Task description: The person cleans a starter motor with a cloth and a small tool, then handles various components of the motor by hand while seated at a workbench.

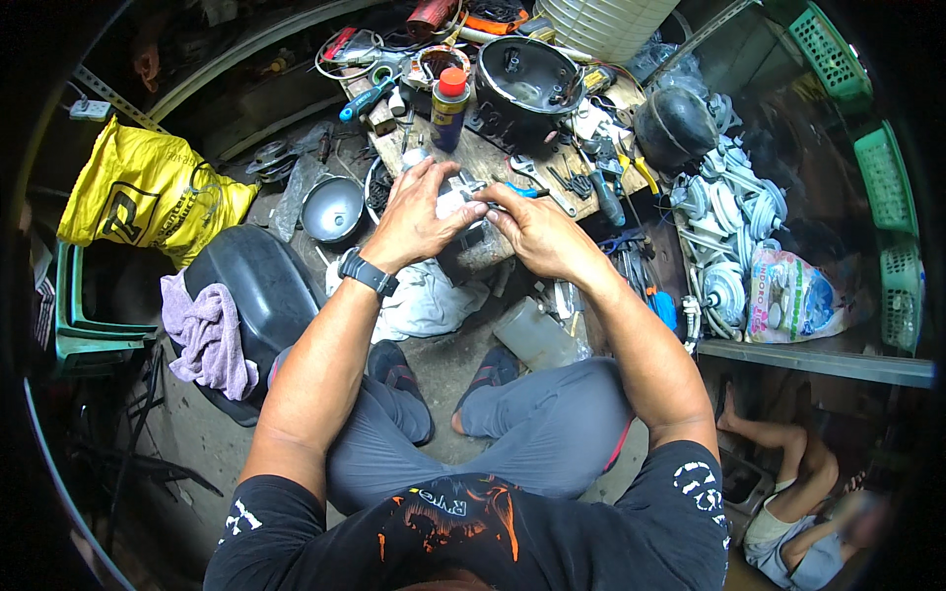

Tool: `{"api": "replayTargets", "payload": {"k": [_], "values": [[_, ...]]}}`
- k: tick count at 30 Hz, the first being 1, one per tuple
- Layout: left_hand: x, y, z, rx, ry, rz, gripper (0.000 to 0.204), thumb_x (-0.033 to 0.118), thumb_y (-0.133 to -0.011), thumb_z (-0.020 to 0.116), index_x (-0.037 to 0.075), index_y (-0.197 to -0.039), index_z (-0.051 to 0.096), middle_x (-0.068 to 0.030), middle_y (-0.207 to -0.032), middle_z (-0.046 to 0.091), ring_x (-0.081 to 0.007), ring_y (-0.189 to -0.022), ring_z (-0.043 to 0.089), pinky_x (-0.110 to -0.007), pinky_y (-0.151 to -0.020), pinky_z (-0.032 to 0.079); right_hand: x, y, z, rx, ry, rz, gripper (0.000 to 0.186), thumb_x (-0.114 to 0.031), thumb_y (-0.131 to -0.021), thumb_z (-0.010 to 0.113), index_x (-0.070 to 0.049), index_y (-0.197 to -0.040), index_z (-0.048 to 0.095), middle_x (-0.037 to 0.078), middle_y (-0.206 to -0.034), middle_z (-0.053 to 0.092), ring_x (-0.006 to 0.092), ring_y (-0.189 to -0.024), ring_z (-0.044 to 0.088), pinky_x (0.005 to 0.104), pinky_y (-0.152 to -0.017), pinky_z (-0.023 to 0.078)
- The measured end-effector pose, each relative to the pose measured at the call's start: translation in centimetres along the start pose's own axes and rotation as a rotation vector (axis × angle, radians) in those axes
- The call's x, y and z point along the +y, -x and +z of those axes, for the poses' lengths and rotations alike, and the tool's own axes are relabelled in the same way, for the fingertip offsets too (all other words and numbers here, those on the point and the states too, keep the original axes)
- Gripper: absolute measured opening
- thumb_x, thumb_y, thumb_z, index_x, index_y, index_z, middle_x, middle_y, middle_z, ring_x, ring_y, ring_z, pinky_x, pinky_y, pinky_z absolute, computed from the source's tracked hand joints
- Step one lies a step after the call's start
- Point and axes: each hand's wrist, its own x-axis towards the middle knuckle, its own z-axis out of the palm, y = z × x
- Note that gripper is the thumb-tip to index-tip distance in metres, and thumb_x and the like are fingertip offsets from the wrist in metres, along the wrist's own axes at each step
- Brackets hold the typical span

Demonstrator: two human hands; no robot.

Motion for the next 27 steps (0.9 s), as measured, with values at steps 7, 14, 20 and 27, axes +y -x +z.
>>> {"api": "replayTargets", "payload": {"k": [7, 14, 20, 27], "values": [[0.2, -0.05, -0.74, -0.061, -0.024, -0.017, 0.076, 0.06, -0.091, 0.069, 0.005, -0.141, 0.055, -0.0321, -0.145, 0.052, -0.0468, -0.144, 0.04, -0.053, -0.119, 0.032, -0.54, -0.54, -0.87, -0.07, 0.028, 0.043, 0.029, -0.026, -0.108, 0.053, -0.01, -0.131, 0.058, 0.022, -0.118, 0.071, 0.0432, -0.11, 0.067, 0.0505, -0.092, 0.053], [0.05, -0.1, -0.34, -0.053, -0.017, -0.024, 0.075, 0.06, -0.091, 0.069, 0.006, -0.141, 0.055, -0.029, -0.145, 0.054, -0.0458, -0.144, 0.041, -0.053, -0.119, 0.033, -0.12, -0.63, -0.32, -0.011, 0.066, 0.042, 0.028, -0.027, -0.107, 0.054, -0.011, -0.13, 0.058, 0.023, -0.114, 0.071, 0.0454, -0.108, 0.067, 0.0526, -0.089, 0.053], [0.13, -0.02, -0.63, -0.052, -0.034, -0.021, 0.075, 0.061, -0.091, 0.069, 0.007, -0.14, 0.055, -0.0255, -0.143, 0.056, -0.0458, -0.144, 0.041, -0.054, -0.119, 0.032, -0.49, -0.41, -0.77, -0.039, 0.04, 0.01, 0.029, -0.027, -0.107, 0.053, -0.011, -0.129, 0.058, 0.024, -0.113, 0.071, 0.046, -0.107, 0.067, 0.0537, -0.089, 0.052], [0.03, 0.06, -0.36, -0.055, -0.013, -0.006, 0.076, 0.06, -0.091, 0.069, 0.006, -0.141, 0.054, -0.0251, -0.142, 0.057, -0.0462, -0.144, 0.041, -0.054, -0.119, 0.032, -0.42, -0.47, -0.81, -0.044, 0.041, 0.03, 0.028, -0.028, -0.107, 0.054, -0.011, -0.129, 0.058, 0.023, -0.111, 0.072, 0.0464, -0.106, 0.067, 0.0542, -0.087, 0.052]]}}
